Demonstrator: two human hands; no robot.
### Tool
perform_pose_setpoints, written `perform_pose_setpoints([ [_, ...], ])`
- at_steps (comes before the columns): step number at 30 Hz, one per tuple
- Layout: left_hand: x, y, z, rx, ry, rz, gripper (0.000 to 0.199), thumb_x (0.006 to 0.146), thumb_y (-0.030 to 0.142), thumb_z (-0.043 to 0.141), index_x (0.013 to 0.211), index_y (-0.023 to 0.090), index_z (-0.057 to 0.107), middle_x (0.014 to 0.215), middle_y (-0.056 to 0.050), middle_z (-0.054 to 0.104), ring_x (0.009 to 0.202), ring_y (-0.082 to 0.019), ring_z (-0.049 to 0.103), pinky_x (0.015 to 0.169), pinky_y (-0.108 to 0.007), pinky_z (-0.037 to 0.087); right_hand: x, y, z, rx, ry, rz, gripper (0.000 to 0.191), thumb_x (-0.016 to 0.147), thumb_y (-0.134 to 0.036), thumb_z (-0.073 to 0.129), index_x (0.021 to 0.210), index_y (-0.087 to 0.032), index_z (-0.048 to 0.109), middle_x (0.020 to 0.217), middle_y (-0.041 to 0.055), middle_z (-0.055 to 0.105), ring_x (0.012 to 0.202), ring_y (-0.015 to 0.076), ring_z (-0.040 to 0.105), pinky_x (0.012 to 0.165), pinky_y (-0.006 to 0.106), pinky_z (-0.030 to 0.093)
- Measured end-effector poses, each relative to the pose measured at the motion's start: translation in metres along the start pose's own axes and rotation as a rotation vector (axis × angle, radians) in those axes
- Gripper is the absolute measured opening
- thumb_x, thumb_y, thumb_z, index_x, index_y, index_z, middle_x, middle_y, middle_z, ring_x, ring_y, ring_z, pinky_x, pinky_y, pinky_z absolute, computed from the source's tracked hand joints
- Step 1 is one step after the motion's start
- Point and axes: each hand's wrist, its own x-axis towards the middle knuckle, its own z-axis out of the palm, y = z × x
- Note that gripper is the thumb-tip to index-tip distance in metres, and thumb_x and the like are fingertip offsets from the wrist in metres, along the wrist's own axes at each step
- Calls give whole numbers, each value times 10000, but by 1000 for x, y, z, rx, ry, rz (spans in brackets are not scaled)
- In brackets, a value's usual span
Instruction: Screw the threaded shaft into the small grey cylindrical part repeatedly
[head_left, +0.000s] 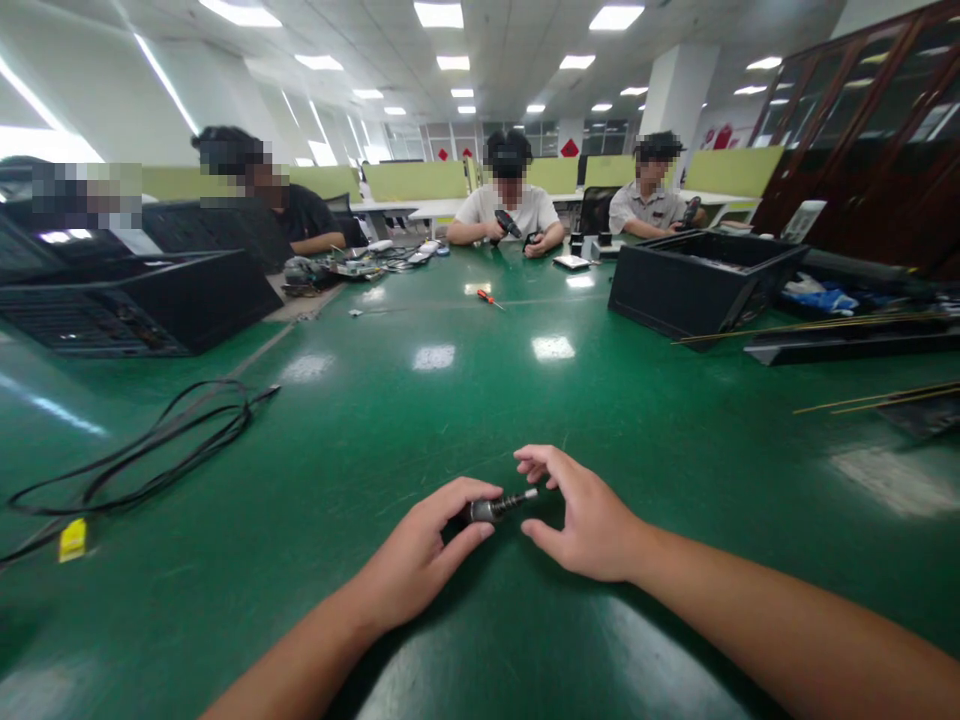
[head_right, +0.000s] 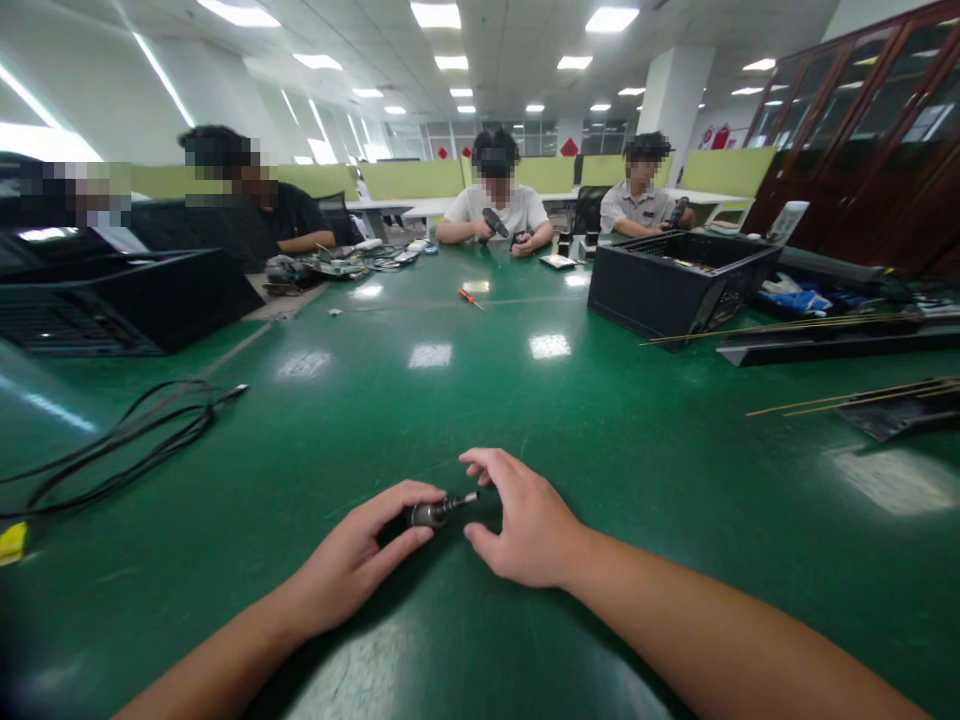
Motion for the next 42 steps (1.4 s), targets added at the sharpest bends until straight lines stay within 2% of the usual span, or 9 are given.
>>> perform_pose_setpoints([
  [4,1,5,2,9,38,75,305,964,246,544,1265,235,599,1200,-83,660,1083,-204,625,969,-360,505,0,-7,-3,-36,-43,-9,550,746,-138,713,1257,-233,533,1124,61,631,1004,218,609,911,369,501],
  [7,1,7,3,43,109,40,278,922,265,606,1196,221,624,1055,-59,697,897,-183,653,819,-311,541,0,-10,-4,-58,-51,-1,455,761,-157,720,1187,-229,578,1074,53,650,982,221,617,885,362,499],
  [9,0,8,3,41,121,29,250,916,269,614,1158,211,637,1012,-54,701,842,-173,651,767,-291,543,-1,-11,-5,-69,-60,-17,432,768,-169,724,1175,-224,591,1074,54,662,986,227,621,890,368,493],
  [15,1,7,3,-42,107,147,259,929,214,594,1182,210,651,1103,-86,699,994,-195,662,871,-326,552,-1,-11,-5,-77,-62,-89,339,821,-181,706,1148,-224,629,1059,44,698,979,217,635,884,358,475],
  [18,1,7,3,-50,88,177,260,933,197,598,1186,216,654,1105,-79,701,1009,-192,660,911,-338,535,-1,-10,-5,-83,-39,-108,292,823,-210,726,1105,-227,652,1018,35,720,933,207,651,857,351,474],
  [24,-1,8,5,-68,62,209,273,927,188,624,1198,218,653,1106,-70,702,1007,-182,657,908,-318,525,-2,-8,-5,-83,-7,-142,321,776,-197,767,1078,-228,665,998,28,737,908,202,669,837,343,478],
  [33,-1,4,7,-19,134,278,300,911,194,663,1210,205,659,1098,-60,729,998,-163,684,899,-268,533,-4,-5,-3,-107,45,-242,151,823,-204,748,967,-229,713,863,0,763,745,172,689,726,317,462],
  [37,-1,6,7,13,156,318,304,903,188,673,1207,193,665,1087,-64,740,990,-160,699,893,-252,547,-2,-4,-3,-96,25,-254,128,835,-208,743,961,-225,727,859,0,769,740,170,693,717,309,465],
  [42,-3,10,9,61,244,368,315,881,153,684,1195,179,673,1075,-70,751,985,-157,714,904,-237,564,0,-4,-4,-39,3,-241,122,826,-204,756,945,-213,731,874,5,771,767,165,701,737,290,489],
])
